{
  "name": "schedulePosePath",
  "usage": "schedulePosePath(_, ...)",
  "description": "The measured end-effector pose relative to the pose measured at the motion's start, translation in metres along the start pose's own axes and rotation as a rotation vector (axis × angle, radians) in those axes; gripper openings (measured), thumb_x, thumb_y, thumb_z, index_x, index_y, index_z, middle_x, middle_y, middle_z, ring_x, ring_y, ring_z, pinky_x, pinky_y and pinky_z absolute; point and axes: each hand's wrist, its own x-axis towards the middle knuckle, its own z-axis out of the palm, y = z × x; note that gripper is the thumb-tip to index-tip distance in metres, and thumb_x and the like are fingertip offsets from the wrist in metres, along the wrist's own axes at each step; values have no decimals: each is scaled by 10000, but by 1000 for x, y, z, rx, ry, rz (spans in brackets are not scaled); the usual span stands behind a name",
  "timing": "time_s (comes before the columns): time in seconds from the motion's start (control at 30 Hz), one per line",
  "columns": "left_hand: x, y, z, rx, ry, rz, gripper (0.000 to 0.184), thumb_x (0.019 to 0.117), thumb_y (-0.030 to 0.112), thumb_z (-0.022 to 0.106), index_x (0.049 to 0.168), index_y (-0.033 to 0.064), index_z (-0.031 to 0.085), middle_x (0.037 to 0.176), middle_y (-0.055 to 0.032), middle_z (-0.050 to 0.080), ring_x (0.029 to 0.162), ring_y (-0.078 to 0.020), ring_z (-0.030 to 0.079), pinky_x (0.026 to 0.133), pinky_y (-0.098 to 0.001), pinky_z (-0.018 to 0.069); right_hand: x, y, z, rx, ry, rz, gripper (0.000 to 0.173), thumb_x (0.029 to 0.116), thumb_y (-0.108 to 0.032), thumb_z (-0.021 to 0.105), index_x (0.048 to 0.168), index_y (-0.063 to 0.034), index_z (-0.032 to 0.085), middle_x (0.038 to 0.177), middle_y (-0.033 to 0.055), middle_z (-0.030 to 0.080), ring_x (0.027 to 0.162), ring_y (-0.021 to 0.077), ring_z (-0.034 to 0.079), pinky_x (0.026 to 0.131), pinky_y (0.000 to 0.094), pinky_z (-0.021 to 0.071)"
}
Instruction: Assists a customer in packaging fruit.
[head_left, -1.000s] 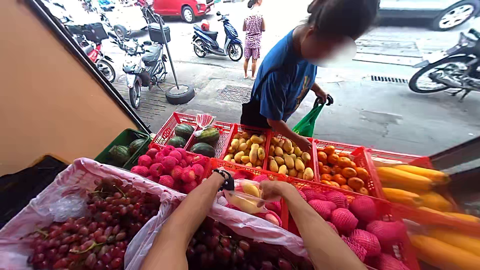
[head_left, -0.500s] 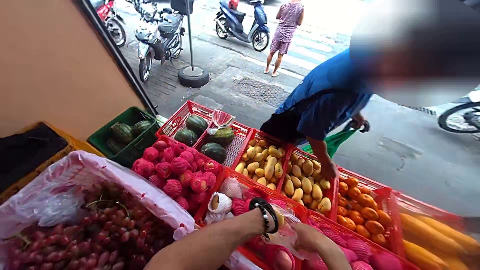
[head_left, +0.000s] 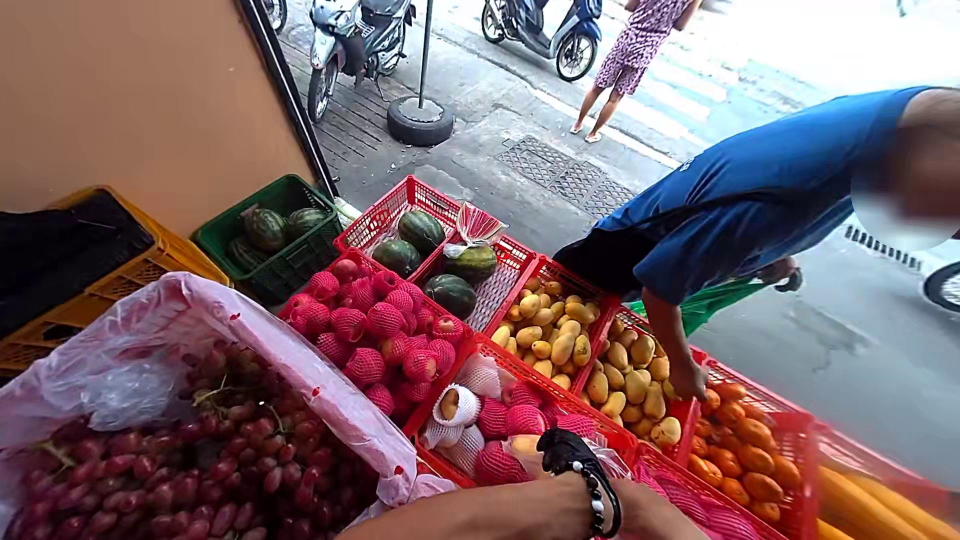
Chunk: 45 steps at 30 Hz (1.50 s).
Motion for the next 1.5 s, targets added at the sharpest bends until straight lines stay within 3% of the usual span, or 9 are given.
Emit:
schedulePosePath(0.1, 36, -27, 43, 133, 271, 225, 186, 951, -34, 543, 904, -96, 711, 935, -224, 727, 890, -362, 716, 783, -498, 562, -8, 1, -5, -19, 8, 8, 514, 882, -342, 778, 1232, 17, 668, 1219, 266, 680, 1183, 443, 637, 993, 655, 476)
schedulePosePath(0.2, 33, -12, 21, 32, 20, 19, 227, 1002, -48, 492, 1104, -159, 662, 1182, -292, 675, 1145, -428, 645, 1008, -544, 483, -14, -4, -8, -14, -12, 33, 498, 871, -265, 789, 1256, 21, 656, 1245, 270, 666, 1207, 449, 620, 1000, 653, 474)
schedulePosePath(0.27, 31, -20, 22, -158, 126, 15, 194, 979, -57, 526, 1039, -180, 664, 1115, -323, 679, 1100, -463, 648, 997, -558, 477, -19, -8, -10, -10, -6, 40, 461, 867, -228, 784, 1241, 12, 661, 1228, 266, 670, 1195, 450, 624, 984, 655, 481)
schedulePosePath(0.43, 74, -8, -10, 17, -192, -317, 256, 1008, 69, 567, 1221, -53, 641, 1306, -235, 620, 1260, -393, 570, 1037, -572, 447, -29, -16, -19, 23, -3, 53, 477, 875, -199, 766, 1293, -12, 635, 1261, 258, 656, 1221, 441, 610, 990, 659, 472)
schedulePosePath(0.53, 81, -22, -1, 126, -20, -293, 155, 945, 60, 620, 1038, -44, 687, 1112, -234, 676, 1075, -405, 649, 877, -578, 523, -34, -19, -21, 52, 28, 47, 431, 874, -197, 764, 1235, 9, 651, 1227, 268, 661, 1194, 450, 619, 960, 669, 480)
schedulePosePath(0.7, 90, -40, -1, 34, -27, -373, 229, 981, 51, 562, 1130, -100, 649, 1246, -293, 631, 1201, -459, 599, 946, -630, 489, -38, -15, -23, 68, 67, 60, 435, 882, -213, 771, 1232, 15, 645, 1249, 267, 652, 1210, 449, 612, 967, 666, 478)
schedulePosePath(0.87, 104, -65, 9, 37, 14, -394, 367, 872, 288, 735, 972, -62, 684, 1124, -254, 673, 1096, -422, 646, 871, -626, 518, -42, -21, -24, 56, 68, 64, 463, 872, -219, 783, 1253, 7, 649, 1284, 259, 644, 1241, 442, 600, 989, 660, 478)
schedulePosePath(1.1, 102, -66, 9, 121, -16, -357, 154, 925, 13, 626, 1050, -65, 671, 1153, -249, 663, 1121, -425, 639, 900, -595, 531, -36, -23, -22, 82, 99, 36, 486, 873, -294, 786, 1249, -12, 663, 1255, 247, 661, 1219, 427, 617, 985, 641, 487)
schedulePosePath(1.5, 82, -57, 9, 129, -162, -403, 213, 996, 53, 543, 1109, -78, 666, 1184, -255, 660, 1139, -410, 634, 921, -588, 503, -29, -19, -21, 85, 59, -46, 591, 912, -356, 767, 1371, -20, 607, 1312, 257, 636, 1268, 427, 588, 1037, 625, 456)
